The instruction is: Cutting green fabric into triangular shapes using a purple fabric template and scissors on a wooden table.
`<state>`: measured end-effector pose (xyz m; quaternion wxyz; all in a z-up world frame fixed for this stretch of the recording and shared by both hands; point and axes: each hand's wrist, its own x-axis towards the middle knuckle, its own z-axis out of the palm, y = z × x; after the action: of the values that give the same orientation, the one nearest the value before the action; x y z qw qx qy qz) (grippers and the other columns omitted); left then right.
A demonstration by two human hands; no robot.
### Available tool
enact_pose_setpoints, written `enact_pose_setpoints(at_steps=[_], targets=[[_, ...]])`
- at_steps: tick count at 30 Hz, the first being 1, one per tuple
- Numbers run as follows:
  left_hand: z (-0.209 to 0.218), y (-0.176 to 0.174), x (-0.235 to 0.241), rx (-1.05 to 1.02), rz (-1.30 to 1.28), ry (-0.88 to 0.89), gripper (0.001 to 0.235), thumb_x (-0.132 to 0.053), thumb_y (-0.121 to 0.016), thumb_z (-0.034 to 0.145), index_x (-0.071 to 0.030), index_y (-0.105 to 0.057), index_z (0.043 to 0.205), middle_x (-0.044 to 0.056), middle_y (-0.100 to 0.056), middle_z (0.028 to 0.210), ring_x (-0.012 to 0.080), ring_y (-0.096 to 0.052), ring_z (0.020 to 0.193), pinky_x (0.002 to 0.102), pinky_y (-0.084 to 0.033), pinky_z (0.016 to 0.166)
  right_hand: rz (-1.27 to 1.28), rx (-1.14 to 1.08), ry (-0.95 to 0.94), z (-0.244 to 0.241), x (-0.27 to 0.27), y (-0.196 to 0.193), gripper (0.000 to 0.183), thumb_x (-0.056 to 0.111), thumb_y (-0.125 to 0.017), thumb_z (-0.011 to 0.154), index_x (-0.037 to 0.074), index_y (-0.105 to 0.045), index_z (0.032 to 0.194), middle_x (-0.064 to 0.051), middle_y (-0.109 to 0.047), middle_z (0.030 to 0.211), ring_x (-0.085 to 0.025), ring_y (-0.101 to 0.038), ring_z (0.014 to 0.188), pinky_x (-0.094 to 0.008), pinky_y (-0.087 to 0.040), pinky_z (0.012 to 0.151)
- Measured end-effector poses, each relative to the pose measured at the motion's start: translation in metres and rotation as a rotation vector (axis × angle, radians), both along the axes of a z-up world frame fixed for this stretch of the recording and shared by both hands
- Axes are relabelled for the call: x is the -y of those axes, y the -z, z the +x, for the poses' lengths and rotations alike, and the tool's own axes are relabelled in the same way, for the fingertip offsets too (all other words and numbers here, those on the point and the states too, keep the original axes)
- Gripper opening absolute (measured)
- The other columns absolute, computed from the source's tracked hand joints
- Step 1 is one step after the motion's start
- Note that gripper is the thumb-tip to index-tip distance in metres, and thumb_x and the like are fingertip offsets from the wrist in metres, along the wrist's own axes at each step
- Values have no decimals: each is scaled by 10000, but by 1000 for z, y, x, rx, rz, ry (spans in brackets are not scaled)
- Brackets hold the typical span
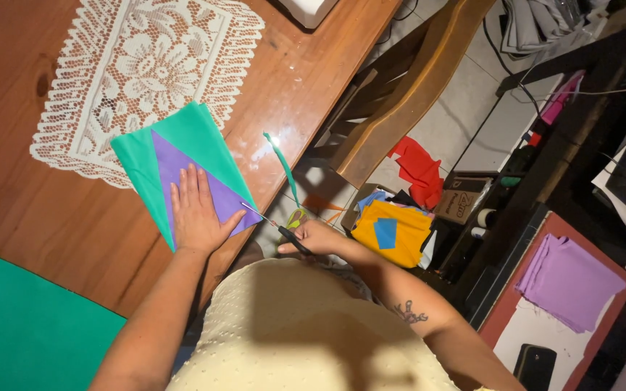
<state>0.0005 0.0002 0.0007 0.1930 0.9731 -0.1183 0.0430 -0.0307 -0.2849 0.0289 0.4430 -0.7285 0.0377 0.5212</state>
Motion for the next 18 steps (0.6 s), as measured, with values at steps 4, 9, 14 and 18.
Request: enact_pose_setpoints(at_steps=[4,9,14,18], targets=[[0,0,0,9,-4,1,1201,-715,-689,771,53,-254,1586,315,-250,1636,487,-249,1517,672,-169,1223,-100,19,-54,-3,3,26,556,662,-860,671,155,-654,574,-57,-660,535,-210,-692,595,-276,-515,599],[-1,-1,0,-7,1,1,1198,-718,-677,779,57,-247,1586,316,-252,1634,488,-243,1519,671,-162,1226,-130,-2,-54,-9,-2,19,548,672,-858,658,169,-654,582,-32,-653,528,-183,-689,601,-261,-520,599],[0,-3,1,-15,1,-2,1194,-718,-675,783,64,-255,1583,321,-256,1631,491,-245,1518,674,-159,1225,-144,5,-47,-15,-5,25,531,645,-849,690,148,-671,630,-67,-665,574,-220,-707,681,-286,-539,659],[0,-2,0,-23,5,-3,1207,-720,-681,772,60,-248,1584,320,-258,1629,493,-249,1515,672,-159,1227,-148,0,-5,-15,-9,18,532,629,-852,695,133,-669,634,-79,-686,614,-238,-713,736,-304,-544,690]])
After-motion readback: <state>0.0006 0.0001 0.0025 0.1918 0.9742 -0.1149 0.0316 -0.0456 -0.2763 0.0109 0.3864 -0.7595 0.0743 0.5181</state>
